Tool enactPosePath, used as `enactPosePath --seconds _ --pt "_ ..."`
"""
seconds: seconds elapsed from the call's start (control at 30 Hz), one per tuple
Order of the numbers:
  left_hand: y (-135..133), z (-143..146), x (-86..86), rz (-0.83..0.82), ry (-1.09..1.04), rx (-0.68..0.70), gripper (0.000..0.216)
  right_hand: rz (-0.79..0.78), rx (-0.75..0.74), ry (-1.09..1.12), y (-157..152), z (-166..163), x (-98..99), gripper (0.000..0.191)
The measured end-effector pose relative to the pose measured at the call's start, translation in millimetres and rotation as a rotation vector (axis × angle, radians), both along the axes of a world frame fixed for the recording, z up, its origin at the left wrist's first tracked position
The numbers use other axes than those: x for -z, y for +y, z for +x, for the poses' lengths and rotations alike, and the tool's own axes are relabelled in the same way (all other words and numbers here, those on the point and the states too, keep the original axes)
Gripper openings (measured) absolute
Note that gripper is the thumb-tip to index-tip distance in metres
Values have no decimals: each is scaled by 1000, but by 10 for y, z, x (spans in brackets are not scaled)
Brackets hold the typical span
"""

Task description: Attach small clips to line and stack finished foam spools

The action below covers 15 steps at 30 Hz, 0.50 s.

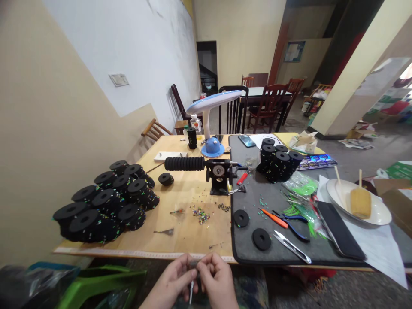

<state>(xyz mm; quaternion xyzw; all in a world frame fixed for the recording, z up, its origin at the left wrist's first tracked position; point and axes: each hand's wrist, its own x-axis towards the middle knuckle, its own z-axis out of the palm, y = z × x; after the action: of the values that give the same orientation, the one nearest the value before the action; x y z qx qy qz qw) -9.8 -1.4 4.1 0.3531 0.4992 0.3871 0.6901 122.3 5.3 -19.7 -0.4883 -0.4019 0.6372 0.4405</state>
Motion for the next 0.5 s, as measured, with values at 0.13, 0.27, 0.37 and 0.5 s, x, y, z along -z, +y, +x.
enactPosePath --seconds 0.13,0.27,0.37,0.5 --pt "1 16 -55 2 -28 13 42 -29 -23 41 9 13 -27 57" --pt "-4 27 -8 14 -52 35 43 -77 -37 89 22 13 -54 58" --pt "-11 30 40 14 -77 22 43 -94 -44 113 27 4 -49 59" --pt "-29 42 79 -17 -149 -3 39 -89 -30 121 25 -4 6 58"
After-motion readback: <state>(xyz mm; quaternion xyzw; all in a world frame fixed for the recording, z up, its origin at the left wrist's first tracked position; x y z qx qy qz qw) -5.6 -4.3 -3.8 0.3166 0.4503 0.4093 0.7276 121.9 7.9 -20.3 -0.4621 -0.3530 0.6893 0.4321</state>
